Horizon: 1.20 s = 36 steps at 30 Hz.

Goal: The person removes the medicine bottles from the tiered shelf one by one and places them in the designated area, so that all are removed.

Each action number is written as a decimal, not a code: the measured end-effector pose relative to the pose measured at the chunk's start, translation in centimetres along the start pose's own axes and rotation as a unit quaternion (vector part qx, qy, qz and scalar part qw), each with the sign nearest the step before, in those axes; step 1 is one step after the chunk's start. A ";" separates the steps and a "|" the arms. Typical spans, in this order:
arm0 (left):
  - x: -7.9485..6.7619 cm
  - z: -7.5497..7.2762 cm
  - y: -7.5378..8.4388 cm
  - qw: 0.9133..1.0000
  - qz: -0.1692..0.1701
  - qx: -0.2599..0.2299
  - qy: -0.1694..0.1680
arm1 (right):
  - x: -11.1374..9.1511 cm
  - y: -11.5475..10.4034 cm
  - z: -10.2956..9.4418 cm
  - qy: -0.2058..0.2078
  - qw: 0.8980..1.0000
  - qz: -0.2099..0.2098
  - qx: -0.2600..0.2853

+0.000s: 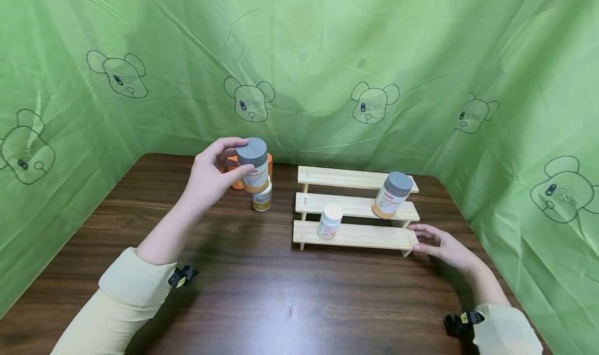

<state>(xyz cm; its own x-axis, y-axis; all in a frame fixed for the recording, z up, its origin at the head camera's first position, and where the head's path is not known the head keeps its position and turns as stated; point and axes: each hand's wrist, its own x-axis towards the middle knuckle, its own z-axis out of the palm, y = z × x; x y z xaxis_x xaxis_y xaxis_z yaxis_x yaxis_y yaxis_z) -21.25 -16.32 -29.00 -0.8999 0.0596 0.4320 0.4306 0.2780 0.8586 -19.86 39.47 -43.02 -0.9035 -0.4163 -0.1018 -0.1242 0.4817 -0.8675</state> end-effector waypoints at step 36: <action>-0.6 -2.4 -7.4 0.996 -0.064 0.054 0.007 | 0.1 0.8 -0.2 0.011 1.000 -0.017 -0.019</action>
<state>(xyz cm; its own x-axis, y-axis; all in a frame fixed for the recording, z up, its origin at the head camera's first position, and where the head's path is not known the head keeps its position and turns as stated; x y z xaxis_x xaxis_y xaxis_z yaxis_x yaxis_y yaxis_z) -23.69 -20.72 -34.94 -0.9453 0.0035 0.3263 0.3024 0.3849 0.8720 -20.15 39.97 -43.68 -0.9073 -0.4161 -0.0605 -0.1710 0.4965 -0.8510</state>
